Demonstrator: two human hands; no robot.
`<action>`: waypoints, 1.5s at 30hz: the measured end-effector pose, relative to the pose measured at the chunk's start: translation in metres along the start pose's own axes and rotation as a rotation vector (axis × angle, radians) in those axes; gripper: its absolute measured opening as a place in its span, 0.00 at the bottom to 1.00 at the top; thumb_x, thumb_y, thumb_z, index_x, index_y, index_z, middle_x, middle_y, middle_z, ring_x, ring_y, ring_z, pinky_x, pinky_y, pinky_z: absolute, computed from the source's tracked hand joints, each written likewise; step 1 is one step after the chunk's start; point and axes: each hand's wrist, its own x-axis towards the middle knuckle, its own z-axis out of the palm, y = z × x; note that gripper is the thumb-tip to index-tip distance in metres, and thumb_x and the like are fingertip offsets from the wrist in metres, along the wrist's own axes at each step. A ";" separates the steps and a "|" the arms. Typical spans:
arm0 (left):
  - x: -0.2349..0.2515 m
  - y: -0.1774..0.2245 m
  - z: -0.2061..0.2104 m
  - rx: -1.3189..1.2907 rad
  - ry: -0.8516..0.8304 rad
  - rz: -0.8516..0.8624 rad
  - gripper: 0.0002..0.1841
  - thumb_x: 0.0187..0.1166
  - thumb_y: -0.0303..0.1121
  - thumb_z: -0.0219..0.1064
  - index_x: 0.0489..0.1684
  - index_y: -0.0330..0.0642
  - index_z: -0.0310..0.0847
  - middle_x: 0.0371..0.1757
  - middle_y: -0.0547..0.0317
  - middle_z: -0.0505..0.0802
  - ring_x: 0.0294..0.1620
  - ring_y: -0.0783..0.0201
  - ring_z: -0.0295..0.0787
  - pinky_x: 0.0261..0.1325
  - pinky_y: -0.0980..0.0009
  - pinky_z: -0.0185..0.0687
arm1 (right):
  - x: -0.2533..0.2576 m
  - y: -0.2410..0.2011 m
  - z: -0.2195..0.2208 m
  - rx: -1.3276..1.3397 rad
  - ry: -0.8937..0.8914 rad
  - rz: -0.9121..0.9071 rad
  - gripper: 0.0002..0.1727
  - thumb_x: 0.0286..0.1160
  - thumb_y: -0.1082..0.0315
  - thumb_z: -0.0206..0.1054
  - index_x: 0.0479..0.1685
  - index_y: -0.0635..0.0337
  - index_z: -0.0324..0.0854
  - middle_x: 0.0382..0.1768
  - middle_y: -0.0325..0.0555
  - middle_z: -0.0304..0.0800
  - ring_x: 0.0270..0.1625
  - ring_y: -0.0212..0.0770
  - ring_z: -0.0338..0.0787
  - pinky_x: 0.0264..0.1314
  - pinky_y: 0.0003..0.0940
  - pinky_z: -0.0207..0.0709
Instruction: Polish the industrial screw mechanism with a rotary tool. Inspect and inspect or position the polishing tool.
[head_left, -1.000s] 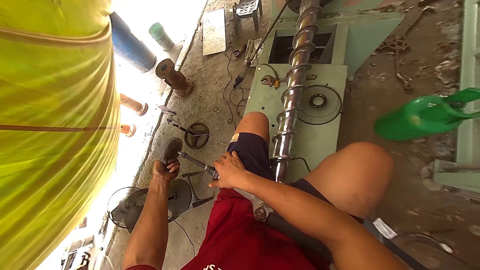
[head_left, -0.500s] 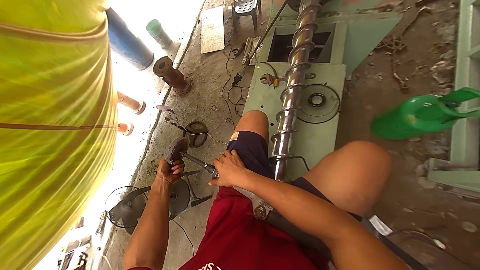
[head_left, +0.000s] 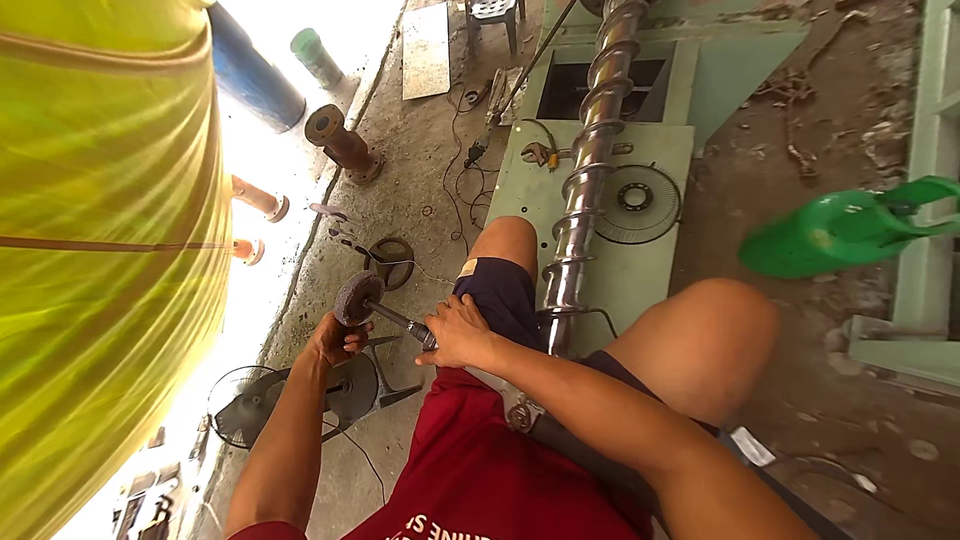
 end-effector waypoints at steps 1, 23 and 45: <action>-0.002 0.004 0.001 0.156 0.097 0.027 0.33 0.92 0.58 0.34 0.46 0.42 0.80 0.24 0.56 0.88 0.07 0.77 0.65 0.09 0.83 0.58 | 0.000 0.001 0.000 0.000 -0.004 0.004 0.46 0.67 0.23 0.63 0.70 0.53 0.81 0.64 0.55 0.85 0.73 0.58 0.78 0.74 0.62 0.63; -0.012 0.050 0.028 0.605 0.175 0.341 0.11 0.92 0.31 0.54 0.50 0.43 0.86 0.25 0.60 0.89 0.16 0.75 0.78 0.17 0.82 0.71 | -0.004 0.003 -0.004 0.007 0.012 -0.022 0.45 0.67 0.25 0.66 0.69 0.57 0.81 0.66 0.58 0.84 0.75 0.62 0.75 0.77 0.66 0.61; -0.009 0.059 0.028 0.795 0.294 0.529 0.03 0.78 0.21 0.69 0.43 0.37 0.86 0.30 0.63 0.94 0.26 0.74 0.90 0.32 0.76 0.88 | -0.004 0.007 -0.003 0.017 0.036 -0.030 0.45 0.66 0.26 0.68 0.68 0.58 0.82 0.65 0.58 0.84 0.74 0.62 0.76 0.75 0.65 0.62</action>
